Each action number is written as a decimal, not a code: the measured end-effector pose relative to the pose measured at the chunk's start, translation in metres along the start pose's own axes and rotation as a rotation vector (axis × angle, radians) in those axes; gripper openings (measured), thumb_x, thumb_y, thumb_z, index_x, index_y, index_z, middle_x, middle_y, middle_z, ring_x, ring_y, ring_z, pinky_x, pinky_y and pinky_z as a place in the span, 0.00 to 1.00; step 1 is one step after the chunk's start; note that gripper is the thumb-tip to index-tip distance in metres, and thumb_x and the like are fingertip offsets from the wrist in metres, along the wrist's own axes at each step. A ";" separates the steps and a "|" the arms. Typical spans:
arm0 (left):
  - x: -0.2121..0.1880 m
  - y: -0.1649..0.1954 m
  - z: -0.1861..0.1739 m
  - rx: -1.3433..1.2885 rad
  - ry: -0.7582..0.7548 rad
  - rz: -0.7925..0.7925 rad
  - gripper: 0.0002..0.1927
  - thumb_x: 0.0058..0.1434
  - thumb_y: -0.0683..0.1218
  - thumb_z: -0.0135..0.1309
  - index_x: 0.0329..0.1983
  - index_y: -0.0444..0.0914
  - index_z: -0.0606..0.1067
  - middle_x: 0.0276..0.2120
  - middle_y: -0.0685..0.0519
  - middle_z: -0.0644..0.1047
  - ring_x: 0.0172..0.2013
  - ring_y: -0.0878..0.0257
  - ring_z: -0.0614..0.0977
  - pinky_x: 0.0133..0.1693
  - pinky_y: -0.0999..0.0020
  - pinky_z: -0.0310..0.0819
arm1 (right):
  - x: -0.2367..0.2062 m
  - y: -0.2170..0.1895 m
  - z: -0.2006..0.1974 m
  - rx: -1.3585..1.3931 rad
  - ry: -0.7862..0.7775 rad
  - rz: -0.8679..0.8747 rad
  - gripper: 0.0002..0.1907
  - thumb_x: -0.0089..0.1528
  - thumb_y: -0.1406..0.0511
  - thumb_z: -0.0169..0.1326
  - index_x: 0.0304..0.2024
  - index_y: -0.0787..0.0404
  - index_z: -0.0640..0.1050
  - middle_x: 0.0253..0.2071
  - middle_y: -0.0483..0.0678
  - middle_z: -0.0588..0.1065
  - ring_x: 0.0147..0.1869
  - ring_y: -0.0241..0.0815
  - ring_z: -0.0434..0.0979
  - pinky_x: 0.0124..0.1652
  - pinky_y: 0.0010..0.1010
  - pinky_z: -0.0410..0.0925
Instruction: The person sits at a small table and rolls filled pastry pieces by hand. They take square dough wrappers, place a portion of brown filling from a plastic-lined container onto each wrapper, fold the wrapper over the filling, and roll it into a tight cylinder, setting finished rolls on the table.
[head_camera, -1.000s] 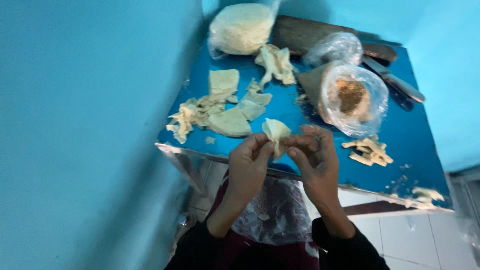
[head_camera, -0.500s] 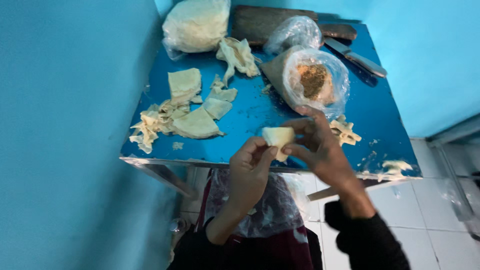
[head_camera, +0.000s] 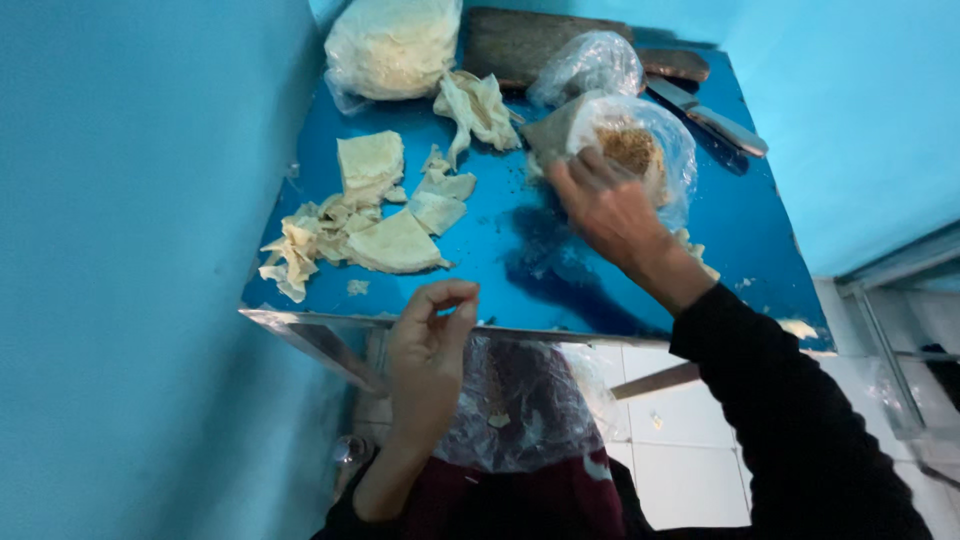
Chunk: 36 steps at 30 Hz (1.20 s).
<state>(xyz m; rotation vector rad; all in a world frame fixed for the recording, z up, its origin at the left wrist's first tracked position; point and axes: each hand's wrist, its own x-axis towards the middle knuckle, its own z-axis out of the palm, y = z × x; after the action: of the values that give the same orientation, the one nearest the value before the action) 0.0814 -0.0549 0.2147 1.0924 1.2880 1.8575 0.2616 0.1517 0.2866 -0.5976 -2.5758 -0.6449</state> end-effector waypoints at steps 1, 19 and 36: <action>0.003 0.000 -0.004 0.019 0.026 0.045 0.08 0.67 0.39 0.56 0.48 0.35 0.78 0.41 0.54 0.82 0.41 0.70 0.80 0.45 0.74 0.76 | 0.004 -0.001 -0.001 0.145 0.028 0.106 0.21 0.63 0.73 0.55 0.56 0.68 0.64 0.46 0.61 0.74 0.53 0.62 0.79 0.46 0.46 0.72; 0.007 -0.038 0.014 -0.120 -0.031 -0.252 0.10 0.75 0.40 0.52 0.44 0.29 0.81 0.31 0.54 0.73 0.31 0.71 0.71 0.32 0.74 0.64 | -0.025 -0.103 -0.028 1.221 -0.005 0.757 0.31 0.61 0.73 0.62 0.62 0.62 0.63 0.44 0.52 0.80 0.48 0.42 0.84 0.45 0.32 0.77; -0.012 -0.049 0.055 -0.373 -0.095 -0.259 0.09 0.65 0.38 0.54 0.47 0.32 0.78 0.39 0.54 0.82 0.39 0.72 0.83 0.42 0.76 0.78 | -0.083 -0.132 -0.007 1.427 0.320 1.016 0.27 0.62 0.80 0.54 0.61 0.64 0.63 0.42 0.55 0.79 0.47 0.40 0.81 0.47 0.30 0.74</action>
<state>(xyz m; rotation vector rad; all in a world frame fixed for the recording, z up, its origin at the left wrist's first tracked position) 0.1376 -0.0248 0.1749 0.7666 0.9303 1.7365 0.2669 0.0172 0.2071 -0.9286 -1.4585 1.1942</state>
